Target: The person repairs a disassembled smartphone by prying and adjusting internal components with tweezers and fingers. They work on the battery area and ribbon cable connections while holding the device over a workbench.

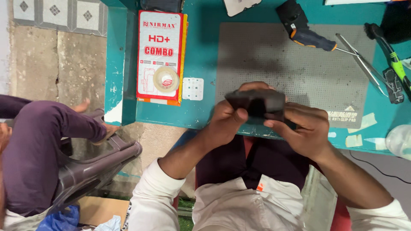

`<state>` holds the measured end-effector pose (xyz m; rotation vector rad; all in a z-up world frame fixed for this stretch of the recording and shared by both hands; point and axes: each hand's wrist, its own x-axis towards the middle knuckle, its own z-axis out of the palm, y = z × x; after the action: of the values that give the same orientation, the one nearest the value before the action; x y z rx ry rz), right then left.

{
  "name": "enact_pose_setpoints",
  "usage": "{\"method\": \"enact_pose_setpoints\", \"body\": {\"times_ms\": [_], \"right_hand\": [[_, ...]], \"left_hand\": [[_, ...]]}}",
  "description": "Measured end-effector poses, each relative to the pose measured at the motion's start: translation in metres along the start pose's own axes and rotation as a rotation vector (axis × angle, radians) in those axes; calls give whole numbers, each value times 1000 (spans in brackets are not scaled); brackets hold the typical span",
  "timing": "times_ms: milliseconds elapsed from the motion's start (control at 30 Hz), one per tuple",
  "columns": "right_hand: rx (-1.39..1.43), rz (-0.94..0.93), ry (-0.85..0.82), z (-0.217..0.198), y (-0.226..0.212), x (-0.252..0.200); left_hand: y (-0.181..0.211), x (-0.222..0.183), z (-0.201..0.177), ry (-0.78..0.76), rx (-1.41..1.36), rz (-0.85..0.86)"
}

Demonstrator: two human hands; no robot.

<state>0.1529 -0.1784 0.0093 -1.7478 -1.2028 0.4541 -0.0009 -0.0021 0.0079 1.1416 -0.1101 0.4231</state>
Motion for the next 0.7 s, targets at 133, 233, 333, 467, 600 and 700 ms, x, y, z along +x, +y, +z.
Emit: {"method": "enact_pose_setpoints", "body": {"times_ms": [133, 233, 333, 467, 600, 700], "right_hand": [[11, -316, 230, 2, -3, 4], [-10, -346, 305, 0, -9, 4], [-18, -311, 349, 0, -18, 7], [-105, -306, 337, -4, -32, 9], [-216, -318, 300, -6, -37, 11], [-272, -330, 270, -5, -39, 13]], "left_hand": [[24, 15, -1, -173, 386, 190], [37, 22, 4, -214, 437, 188], [41, 33, 1, -178, 266, 168], [35, 44, -4, -175, 57, 167], [19, 43, -13, -156, -4, 216], [10, 40, -21, -128, -59, 240]]}}
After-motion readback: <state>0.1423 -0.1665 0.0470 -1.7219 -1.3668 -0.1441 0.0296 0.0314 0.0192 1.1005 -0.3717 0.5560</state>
